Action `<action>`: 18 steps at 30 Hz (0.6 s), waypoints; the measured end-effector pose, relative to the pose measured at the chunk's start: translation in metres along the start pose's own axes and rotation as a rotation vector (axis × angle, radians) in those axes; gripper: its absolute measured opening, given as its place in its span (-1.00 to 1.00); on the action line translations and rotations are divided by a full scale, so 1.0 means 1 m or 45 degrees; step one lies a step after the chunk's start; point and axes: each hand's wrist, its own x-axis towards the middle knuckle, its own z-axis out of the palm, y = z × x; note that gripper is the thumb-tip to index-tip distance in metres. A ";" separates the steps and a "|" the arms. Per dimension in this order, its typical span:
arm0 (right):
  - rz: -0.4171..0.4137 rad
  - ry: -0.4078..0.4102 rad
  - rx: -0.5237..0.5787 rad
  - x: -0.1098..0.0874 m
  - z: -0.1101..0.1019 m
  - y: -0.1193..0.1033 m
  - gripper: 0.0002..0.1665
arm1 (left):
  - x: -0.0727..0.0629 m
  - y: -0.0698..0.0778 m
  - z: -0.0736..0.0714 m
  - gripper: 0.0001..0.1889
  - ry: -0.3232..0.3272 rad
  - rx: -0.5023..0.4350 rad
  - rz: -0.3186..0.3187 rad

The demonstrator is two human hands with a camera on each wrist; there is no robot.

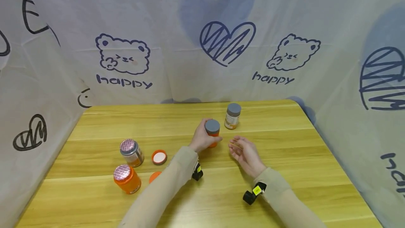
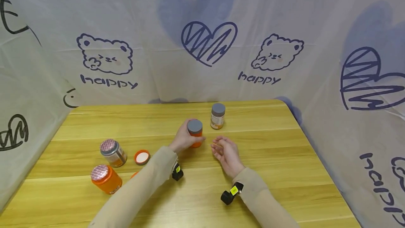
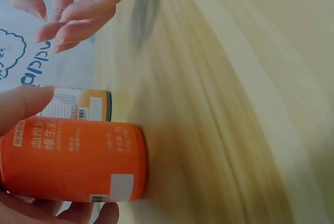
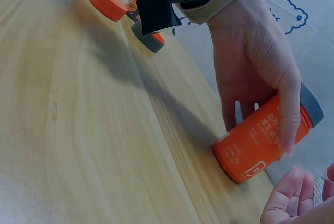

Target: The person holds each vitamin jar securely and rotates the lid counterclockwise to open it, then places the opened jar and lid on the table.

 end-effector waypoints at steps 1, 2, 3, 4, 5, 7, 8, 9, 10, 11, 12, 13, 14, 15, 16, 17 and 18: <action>0.002 -0.004 -0.003 0.000 0.000 0.000 -0.78 | -0.001 -0.001 0.000 -0.21 -0.007 0.005 -0.009; 0.004 -0.006 -0.003 -0.001 0.001 0.000 -0.78 | -0.001 -0.002 0.000 -0.23 -0.014 0.016 -0.020; 0.006 -0.010 -0.005 -0.001 0.001 0.000 -0.78 | -0.002 -0.003 0.000 -0.24 -0.020 0.024 -0.034; 0.006 -0.013 -0.006 -0.001 0.001 0.000 -0.78 | -0.002 -0.005 0.000 -0.25 -0.028 0.031 -0.045; 0.007 -0.013 -0.005 -0.001 0.002 0.000 -0.77 | -0.002 -0.006 0.000 -0.25 -0.032 0.045 -0.052; 0.007 -0.009 -0.001 -0.001 0.003 0.000 -0.76 | -0.002 -0.009 0.001 -0.25 -0.038 0.066 -0.060; 0.006 -0.006 0.001 -0.001 0.004 0.000 -0.76 | -0.002 -0.011 0.001 -0.25 -0.039 0.073 -0.060; 0.004 -0.004 0.004 -0.001 0.004 0.000 -0.76 | -0.002 -0.012 0.002 -0.26 -0.041 0.080 -0.056; 0.000 -0.001 0.009 -0.001 0.005 0.000 -0.77 | -0.003 -0.013 0.002 -0.27 -0.042 0.079 -0.053; -0.005 -0.003 0.007 -0.002 0.005 0.000 -0.79 | -0.003 -0.014 0.003 -0.28 -0.043 0.075 -0.051; -0.010 -0.002 0.007 -0.002 0.006 0.000 -0.80 | -0.004 -0.014 0.003 -0.29 -0.045 0.068 -0.046; -0.016 -0.002 0.006 -0.002 0.006 0.000 -0.81 | -0.004 -0.015 0.003 -0.31 -0.047 0.060 -0.040; -0.021 -0.001 0.007 -0.002 0.006 -0.001 -0.82 | -0.005 -0.015 0.003 -0.32 -0.046 0.052 -0.032; -0.027 -0.002 0.004 -0.002 0.006 -0.001 -0.83 | -0.006 -0.015 0.003 -0.34 -0.046 0.045 -0.025; -0.032 -0.001 -0.001 -0.002 0.006 -0.001 -0.83 | -0.007 -0.015 0.003 -0.35 -0.047 0.038 -0.018; -0.035 -0.003 -0.007 -0.002 0.006 -0.002 -0.83 | -0.008 -0.015 0.003 -0.36 -0.047 0.042 -0.005; -0.038 0.002 -0.009 -0.002 0.007 -0.002 -0.82 | -0.009 -0.015 0.002 -0.37 -0.047 0.052 0.011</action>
